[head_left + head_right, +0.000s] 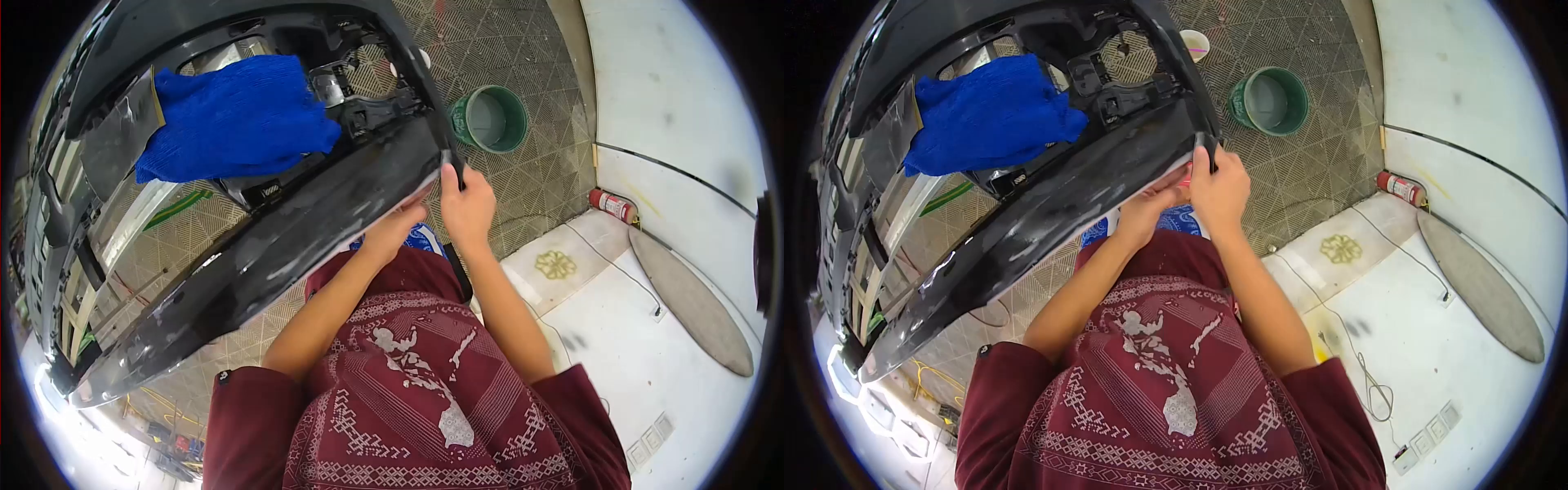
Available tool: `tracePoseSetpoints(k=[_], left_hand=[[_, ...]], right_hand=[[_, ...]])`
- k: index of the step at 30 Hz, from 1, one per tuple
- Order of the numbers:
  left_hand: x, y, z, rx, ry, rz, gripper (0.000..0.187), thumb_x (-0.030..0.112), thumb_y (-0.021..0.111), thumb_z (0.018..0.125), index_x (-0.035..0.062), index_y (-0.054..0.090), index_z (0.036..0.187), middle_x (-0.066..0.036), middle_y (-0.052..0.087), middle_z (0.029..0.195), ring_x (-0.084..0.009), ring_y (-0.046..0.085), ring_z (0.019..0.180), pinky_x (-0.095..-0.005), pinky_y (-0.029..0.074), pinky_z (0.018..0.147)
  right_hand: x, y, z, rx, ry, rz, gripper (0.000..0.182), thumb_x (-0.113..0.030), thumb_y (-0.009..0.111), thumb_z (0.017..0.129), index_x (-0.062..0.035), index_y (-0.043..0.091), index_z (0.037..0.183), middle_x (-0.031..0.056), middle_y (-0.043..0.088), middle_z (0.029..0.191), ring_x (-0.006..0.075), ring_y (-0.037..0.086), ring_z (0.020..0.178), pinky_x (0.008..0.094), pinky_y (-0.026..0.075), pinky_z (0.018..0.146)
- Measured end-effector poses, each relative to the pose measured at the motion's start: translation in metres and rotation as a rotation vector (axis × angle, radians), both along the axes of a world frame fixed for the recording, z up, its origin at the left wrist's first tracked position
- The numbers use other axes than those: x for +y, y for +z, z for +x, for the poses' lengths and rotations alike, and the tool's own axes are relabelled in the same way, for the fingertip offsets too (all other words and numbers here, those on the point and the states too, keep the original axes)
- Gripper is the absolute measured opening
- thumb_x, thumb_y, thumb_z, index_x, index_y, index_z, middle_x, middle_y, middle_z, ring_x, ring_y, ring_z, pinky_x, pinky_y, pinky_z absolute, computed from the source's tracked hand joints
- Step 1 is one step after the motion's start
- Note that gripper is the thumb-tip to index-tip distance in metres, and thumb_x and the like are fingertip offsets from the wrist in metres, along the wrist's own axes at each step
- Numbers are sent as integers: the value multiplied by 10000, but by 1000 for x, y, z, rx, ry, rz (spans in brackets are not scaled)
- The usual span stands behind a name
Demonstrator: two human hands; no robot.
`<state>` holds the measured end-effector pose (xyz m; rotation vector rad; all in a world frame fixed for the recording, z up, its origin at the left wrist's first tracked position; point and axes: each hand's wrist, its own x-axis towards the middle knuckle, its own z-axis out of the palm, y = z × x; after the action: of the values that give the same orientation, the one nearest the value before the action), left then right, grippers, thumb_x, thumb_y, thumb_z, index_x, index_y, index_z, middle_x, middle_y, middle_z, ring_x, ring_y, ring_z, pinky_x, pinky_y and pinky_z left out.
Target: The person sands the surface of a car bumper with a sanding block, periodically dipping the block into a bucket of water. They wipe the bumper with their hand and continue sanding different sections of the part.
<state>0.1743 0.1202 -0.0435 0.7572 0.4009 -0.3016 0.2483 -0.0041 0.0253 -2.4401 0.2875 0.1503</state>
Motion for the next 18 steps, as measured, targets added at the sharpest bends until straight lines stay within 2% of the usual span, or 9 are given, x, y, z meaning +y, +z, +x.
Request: tracePoseSetpoints(k=[3,4,6,9,11,13,15,17,18], left_hand=[[0,18,8,13,92,46,575,-86,651,883,-20,628,1454,-118,657,1485,-175,642,1302,-302,490,1093],[2,21,9,54,-9,156,570,-103,616,911,-69,584,1479,-200,627,1510,-296,614,1397,-408,453,1208],[1,22,7,62,8,180,577,-115,616,903,-77,581,1477,-206,620,1516,-302,606,1406,-411,448,1214],[-9,26,11,-79,122,153,576,-127,624,905,-90,574,1478,-221,634,1492,-320,609,1400,-412,459,1210],[-10,32,13,-46,131,315,518,-83,655,947,-96,587,1460,-229,655,1459,-328,620,1388,-410,476,1194],[-21,37,13,-111,153,377,453,22,709,997,-102,613,1422,-224,686,1408,-315,654,1335,-414,512,1159],[-34,52,18,183,204,512,473,150,773,1005,-103,639,1382,-214,706,1361,-294,683,1268,-420,548,1121],[-45,38,26,146,276,546,506,245,808,994,-100,665,1334,-198,727,1278,-274,716,1172,-415,587,1068],[-52,36,34,172,360,527,514,268,815,989,-106,671,1310,-196,728,1249,-276,725,1147,-410,601,1044]], right_hand=[[-4,5,18,264,-82,120,305,-323,691,1018,-66,797,1146,202,735,964,354,729,875,413,549,800],[0,12,8,86,-10,74,312,-331,683,1012,-80,794,1161,206,733,965,396,726,886,453,555,798],[12,25,-13,-122,11,109,318,-338,675,1001,-87,788,1158,233,726,960,454,717,900,524,558,804],[-17,-28,6,7,0,1,303,-323,688,993,-75,794,1129,234,725,1012,460,716,900,549,558,823],[-42,-50,16,100,-2,1,314,-307,692,991,-62,771,1172,236,722,1065,466,713,942,560,556,856],[-60,-57,9,-66,-72,107,351,-307,695,993,-58,737,1237,246,718,1093,472,701,1004,548,551,896],[-77,-58,-1,-121,-81,149,404,-314,707,1006,-45,717,1307,237,741,1076,425,728,1020,499,556,896],[-90,-79,-13,-202,-181,199,487,-332,686,1016,20,660,1352,267,719,1185,472,694,1097,515,542,971],[-100,-92,-18,5,-222,319,522,-332,685,1021,50,634,1374,275,721,1208,468,694,1123,507,539,989]])
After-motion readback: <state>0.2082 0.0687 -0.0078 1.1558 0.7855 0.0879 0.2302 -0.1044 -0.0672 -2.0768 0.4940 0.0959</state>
